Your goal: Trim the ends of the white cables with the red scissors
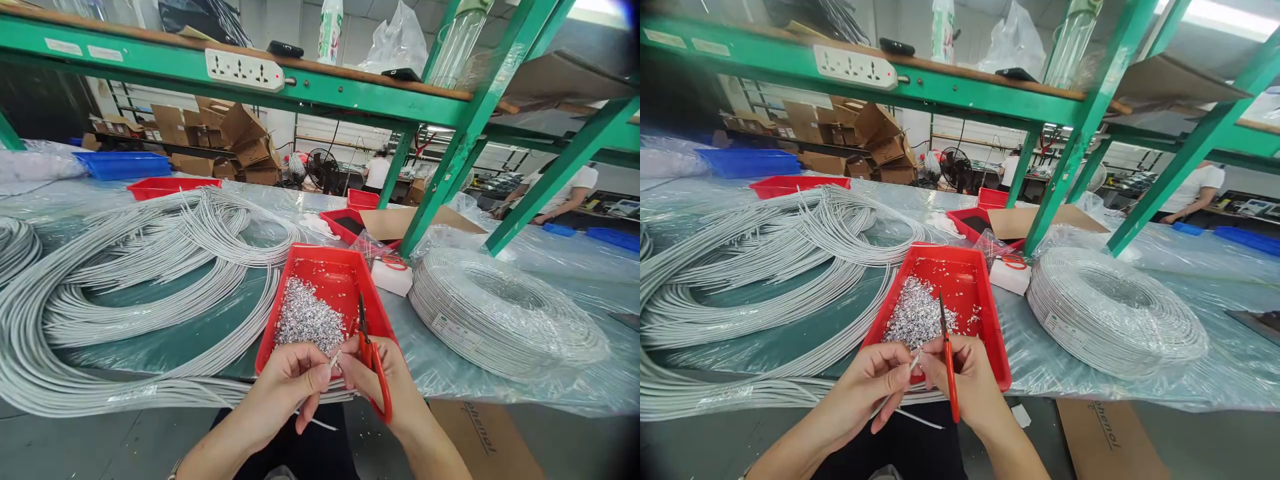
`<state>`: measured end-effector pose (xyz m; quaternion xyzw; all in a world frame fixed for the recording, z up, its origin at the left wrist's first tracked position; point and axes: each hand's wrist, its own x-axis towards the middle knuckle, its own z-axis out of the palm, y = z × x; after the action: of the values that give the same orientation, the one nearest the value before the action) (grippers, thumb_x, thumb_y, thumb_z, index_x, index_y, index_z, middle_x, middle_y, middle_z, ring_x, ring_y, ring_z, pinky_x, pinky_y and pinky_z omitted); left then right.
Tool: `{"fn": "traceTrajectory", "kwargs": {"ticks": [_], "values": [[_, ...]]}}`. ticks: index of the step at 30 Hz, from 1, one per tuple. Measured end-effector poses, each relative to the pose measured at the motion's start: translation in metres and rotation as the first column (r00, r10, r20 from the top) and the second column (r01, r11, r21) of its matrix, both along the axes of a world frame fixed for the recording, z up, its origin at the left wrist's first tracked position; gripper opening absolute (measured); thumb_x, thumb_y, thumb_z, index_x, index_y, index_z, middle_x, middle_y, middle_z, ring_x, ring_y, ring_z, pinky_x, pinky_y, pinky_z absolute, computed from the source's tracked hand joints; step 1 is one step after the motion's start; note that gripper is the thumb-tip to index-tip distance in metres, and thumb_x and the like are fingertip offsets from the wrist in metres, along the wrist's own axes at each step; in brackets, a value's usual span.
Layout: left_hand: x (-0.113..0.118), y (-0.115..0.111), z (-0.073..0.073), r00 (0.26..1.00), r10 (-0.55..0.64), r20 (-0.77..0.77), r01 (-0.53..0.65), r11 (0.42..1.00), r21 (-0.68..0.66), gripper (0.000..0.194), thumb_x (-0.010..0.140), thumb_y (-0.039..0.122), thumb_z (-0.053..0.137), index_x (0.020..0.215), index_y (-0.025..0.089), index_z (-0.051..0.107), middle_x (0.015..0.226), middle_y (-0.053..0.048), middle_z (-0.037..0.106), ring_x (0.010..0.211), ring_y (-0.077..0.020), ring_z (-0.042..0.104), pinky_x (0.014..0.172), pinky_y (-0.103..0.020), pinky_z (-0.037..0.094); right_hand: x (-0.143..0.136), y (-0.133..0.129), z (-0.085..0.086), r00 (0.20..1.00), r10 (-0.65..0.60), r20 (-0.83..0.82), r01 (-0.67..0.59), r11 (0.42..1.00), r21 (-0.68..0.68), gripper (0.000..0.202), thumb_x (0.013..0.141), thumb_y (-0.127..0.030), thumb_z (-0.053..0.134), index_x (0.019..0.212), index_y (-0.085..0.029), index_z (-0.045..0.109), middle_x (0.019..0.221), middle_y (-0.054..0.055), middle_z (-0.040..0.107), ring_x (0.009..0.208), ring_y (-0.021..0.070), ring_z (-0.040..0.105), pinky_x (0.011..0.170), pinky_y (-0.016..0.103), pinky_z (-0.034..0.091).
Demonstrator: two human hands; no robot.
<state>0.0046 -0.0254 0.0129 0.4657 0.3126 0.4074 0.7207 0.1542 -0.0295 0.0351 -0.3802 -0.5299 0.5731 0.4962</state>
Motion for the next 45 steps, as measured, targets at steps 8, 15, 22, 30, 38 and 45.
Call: {"fn": "traceTrajectory", "kwargs": {"ticks": [8,15,22,30,38,45], "values": [[-0.001,-0.006,0.001,0.965,-0.234,-0.121,0.239,0.971,0.029,0.033,0.071,0.045,0.062,0.069,0.012,0.061,0.052,0.002,0.054,0.031,-0.0037,0.041,0.029,-0.013,0.031,0.006,0.002,0.004,0.934,-0.165,0.317,0.101,0.973,0.209,0.021,0.073,-0.033,0.061,0.063,-0.016,0.061,0.047,-0.005,0.041,0.042,0.0093,0.033,0.039,0.020,0.030],[-0.029,-0.017,-0.006,0.743,0.356,-0.566,0.150,0.736,0.660,0.017,0.085,0.023,0.048,0.096,0.025,0.061,0.103,-0.004,0.058,0.096,-0.0183,0.054,0.085,-0.032,0.043,0.039,0.038,-0.003,0.692,-0.495,0.525,0.241,0.844,0.479,0.011,0.075,-0.022,0.054,0.065,-0.017,0.058,0.053,-0.003,0.048,0.049,0.0134,0.044,0.049,0.023,0.036],[-0.084,-0.023,-0.053,0.437,0.678,-0.592,0.160,0.588,0.793,0.029,0.085,0.027,0.049,0.114,0.027,0.049,0.092,-0.004,0.060,0.086,-0.0220,0.057,0.077,-0.037,0.045,0.064,0.042,-0.022,0.733,-0.466,0.495,0.243,0.860,0.449,0.034,0.079,-0.030,0.050,0.110,-0.016,0.052,0.091,0.009,0.066,0.076,0.0237,0.062,0.064,0.030,0.049],[-0.099,0.004,-0.030,0.309,0.633,-0.710,0.038,0.737,0.675,0.025,0.090,0.031,0.035,0.101,0.021,0.056,0.099,-0.005,0.064,0.090,-0.0189,0.059,0.075,-0.027,0.047,0.079,0.043,-0.050,0.856,-0.368,0.364,0.253,0.911,0.325,0.035,0.076,-0.037,0.060,0.105,-0.017,0.058,0.105,0.013,0.065,0.094,0.0272,0.061,0.080,0.033,0.051],[-0.125,0.134,-0.016,0.084,0.524,-0.847,0.206,0.823,0.529,0.021,0.084,0.028,0.053,0.098,0.013,0.057,0.096,-0.007,0.061,0.088,-0.0201,0.058,0.078,-0.040,0.046,0.081,0.044,-0.075,0.778,-0.449,0.441,0.308,0.883,0.355,0.037,0.067,-0.036,0.065,0.097,-0.015,0.063,0.098,0.013,0.069,0.091,0.0308,0.063,0.081,0.036,0.050],[-0.127,0.162,-0.027,0.074,0.429,-0.900,0.269,0.860,0.433,0.021,0.085,0.028,0.052,0.098,0.013,0.057,0.096,-0.005,0.060,0.081,-0.0172,0.059,0.072,-0.036,0.050,0.098,0.049,-0.087,0.772,-0.390,0.502,0.220,0.905,0.364,0.037,0.066,-0.035,0.064,0.098,-0.015,0.066,0.100,0.010,0.069,0.091,0.0313,0.063,0.078,0.031,0.052]]}}
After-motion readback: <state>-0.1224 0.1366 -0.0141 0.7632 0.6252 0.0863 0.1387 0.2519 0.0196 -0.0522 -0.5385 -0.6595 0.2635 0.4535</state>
